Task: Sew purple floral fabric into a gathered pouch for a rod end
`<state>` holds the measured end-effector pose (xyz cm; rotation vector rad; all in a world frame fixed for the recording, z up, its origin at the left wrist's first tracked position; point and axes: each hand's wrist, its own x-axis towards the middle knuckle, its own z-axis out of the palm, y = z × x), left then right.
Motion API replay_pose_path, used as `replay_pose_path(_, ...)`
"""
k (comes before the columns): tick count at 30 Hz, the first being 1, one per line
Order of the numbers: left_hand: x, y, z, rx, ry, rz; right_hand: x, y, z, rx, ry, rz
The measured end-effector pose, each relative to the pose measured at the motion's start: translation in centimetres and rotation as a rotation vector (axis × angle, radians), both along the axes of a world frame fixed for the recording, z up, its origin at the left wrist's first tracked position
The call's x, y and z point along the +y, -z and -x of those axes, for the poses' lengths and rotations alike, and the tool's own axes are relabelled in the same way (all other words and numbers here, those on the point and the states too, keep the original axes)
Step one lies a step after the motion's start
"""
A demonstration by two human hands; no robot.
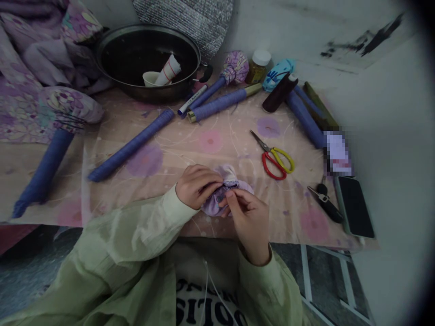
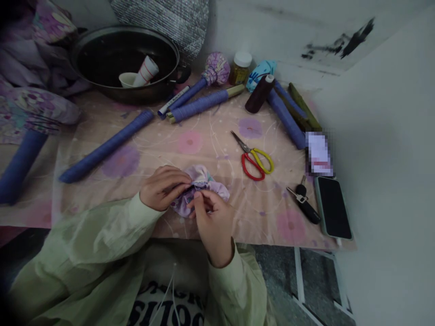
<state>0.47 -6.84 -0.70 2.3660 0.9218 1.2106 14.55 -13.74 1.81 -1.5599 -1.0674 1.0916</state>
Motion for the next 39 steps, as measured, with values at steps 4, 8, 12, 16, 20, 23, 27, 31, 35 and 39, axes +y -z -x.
replay_pose_path(4,0.0,0.1,0.0,0.002,0.021,0.009,0.3,0.2,0.3,0.013,0.013,-0.002)
replay_pose_path(8,0.1,0.3,-0.1,-0.038,-0.012,0.025,0.3,0.1,0.1,0.02,0.03,0.023)
replay_pose_path(12,0.0,0.2,-0.2,-0.057,-0.032,0.049,0.3,-0.2,0.0,0.015,0.042,0.015)
replay_pose_path(16,0.1,0.0,-0.2,-0.036,0.057,0.018,0.6,0.1,0.6,0.02,0.048,-0.024)
replay_pose_path(20,0.1,0.1,-0.1,-0.023,0.037,0.035,0.3,-0.5,0.1,-0.118,-0.013,-0.051)
replay_pose_path(23,0.2,0.2,-0.1,-0.038,0.016,0.044,0.2,-2.1,-1.7,-0.459,-0.075,-0.169)
replay_pose_path(27,0.3,0.3,-0.2,-0.062,0.039,0.005,2.1,-4.4,-4.4,-0.707,-0.169,-0.316)
replay_pose_path(31,0.4,0.4,-0.2,-0.052,0.062,-0.035,6.0,-4.8,-4.9,-0.604,-0.455,-0.23)
replay_pose_path(35,0.5,0.4,-0.2,-0.028,0.047,-0.041,8.7,-4.2,-4.3,-0.59,-0.695,-0.072)
replay_pose_path(39,0.5,0.5,-0.1,-0.031,0.042,-0.039,9.2,-4.1,-3.9,-0.549,-0.816,0.001)
